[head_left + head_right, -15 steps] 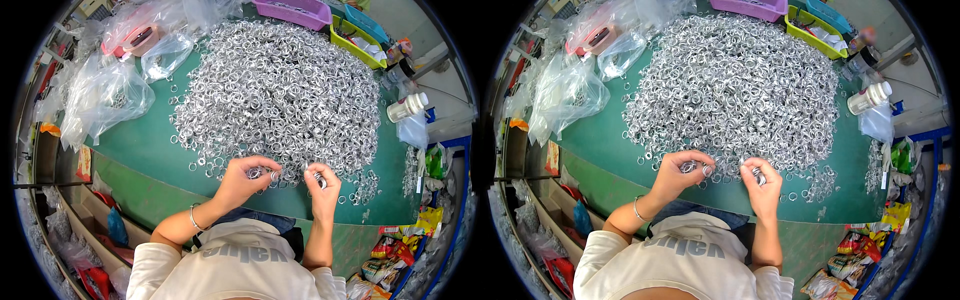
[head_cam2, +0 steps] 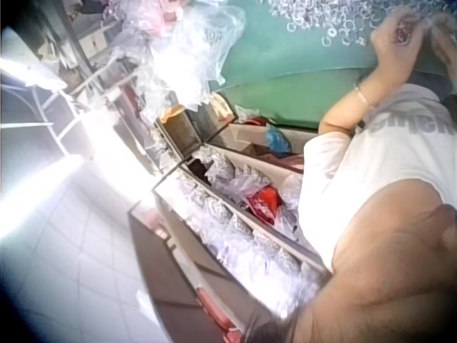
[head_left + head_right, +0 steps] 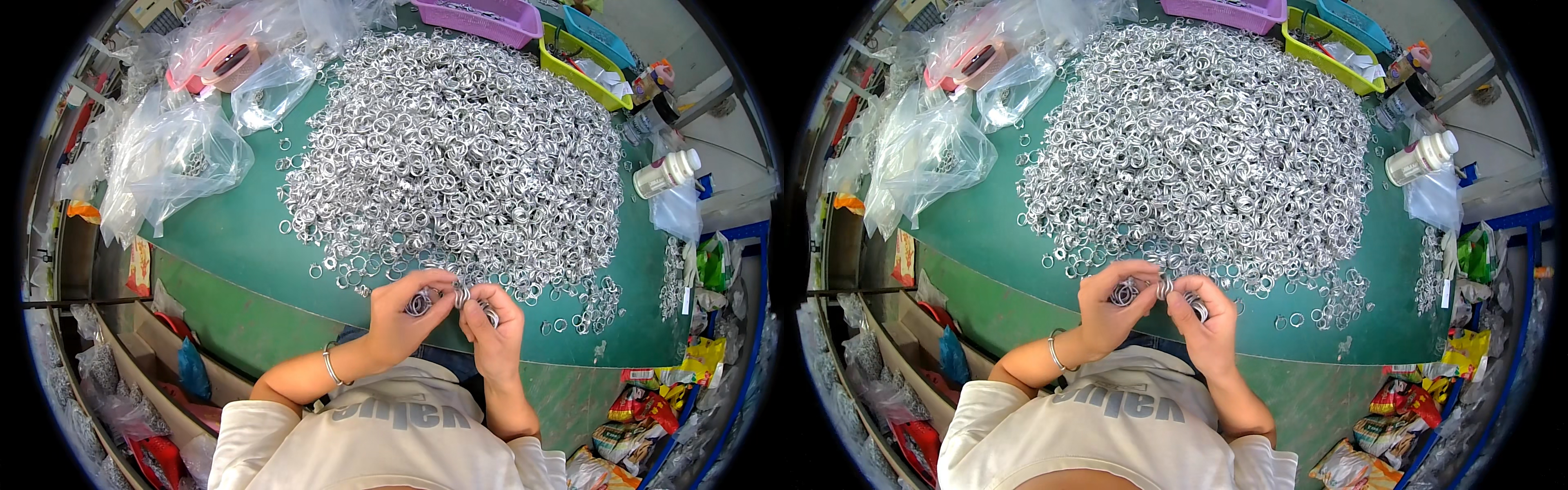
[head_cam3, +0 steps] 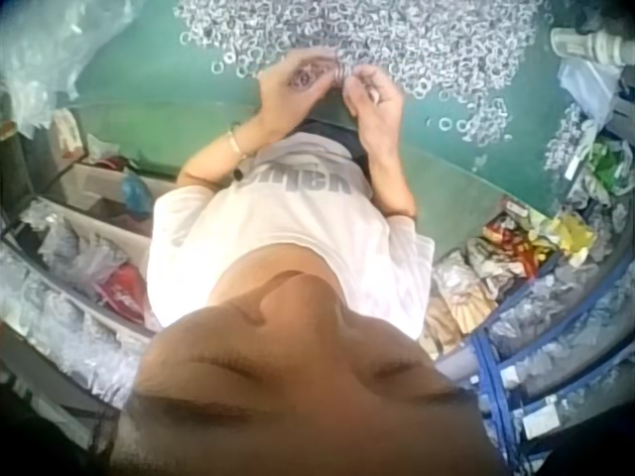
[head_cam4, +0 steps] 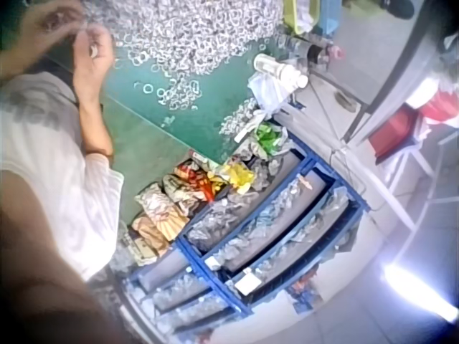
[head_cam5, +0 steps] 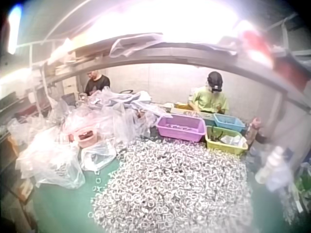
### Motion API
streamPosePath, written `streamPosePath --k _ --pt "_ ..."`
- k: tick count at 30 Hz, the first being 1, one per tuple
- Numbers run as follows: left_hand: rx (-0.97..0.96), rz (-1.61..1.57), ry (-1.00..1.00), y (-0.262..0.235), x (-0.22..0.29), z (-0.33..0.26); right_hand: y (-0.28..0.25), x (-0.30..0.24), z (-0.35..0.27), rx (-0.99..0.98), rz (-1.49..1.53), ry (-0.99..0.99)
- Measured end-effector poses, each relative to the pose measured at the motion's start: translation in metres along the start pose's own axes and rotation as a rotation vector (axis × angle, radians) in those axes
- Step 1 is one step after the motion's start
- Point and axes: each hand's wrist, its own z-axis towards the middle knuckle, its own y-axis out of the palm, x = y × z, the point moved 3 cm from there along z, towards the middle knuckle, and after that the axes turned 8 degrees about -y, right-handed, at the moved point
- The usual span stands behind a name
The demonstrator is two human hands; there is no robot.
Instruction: The person sorts through a large pile of small metal rings by hand on a green workbench, picking up small groups of rings and placing them into plastic bags which are then stored on shelves.
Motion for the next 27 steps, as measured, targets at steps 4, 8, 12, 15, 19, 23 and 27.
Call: streamPosePath --k 4,8,12,15,19,23,27 --pt "-0.163 -0.004 -0.232 -0.001 -0.010 -0.001 0.002 -0.003 -0.001 0.031 -0.163 -0.096" --pt "-0.091 -0.035 -0.155 0.000 -0.002 0.000 0.007 -0.010 -0.001 0.029 -0.332 -0.208" --pt "-0.077 -0.038 -0.075 0.001 0.001 0.000 0.008 -0.013 0.000 0.021 -0.424 -0.286" --pt "-0.114 -0.106 -0.124 0.000 0.000 -0.003 0.008 -0.017 0.002 0.030 -0.487 -0.353" --pt "-0.203 -0.149 -0.212 -0.002 0.007 -0.005 0.006 -0.022 0.002 0.034 -0.583 -0.393" --pt "-0.203 -0.173 -0.359 -0.005 0.003 -0.004 -0.001 -0.015 0.001 0.052 -0.403 -0.321" --pt "-0.156 -0.217 -0.212 -0.003 0.003 -0.002 -0.004 -0.010 -0.003 0.075 -0.104 -0.104"
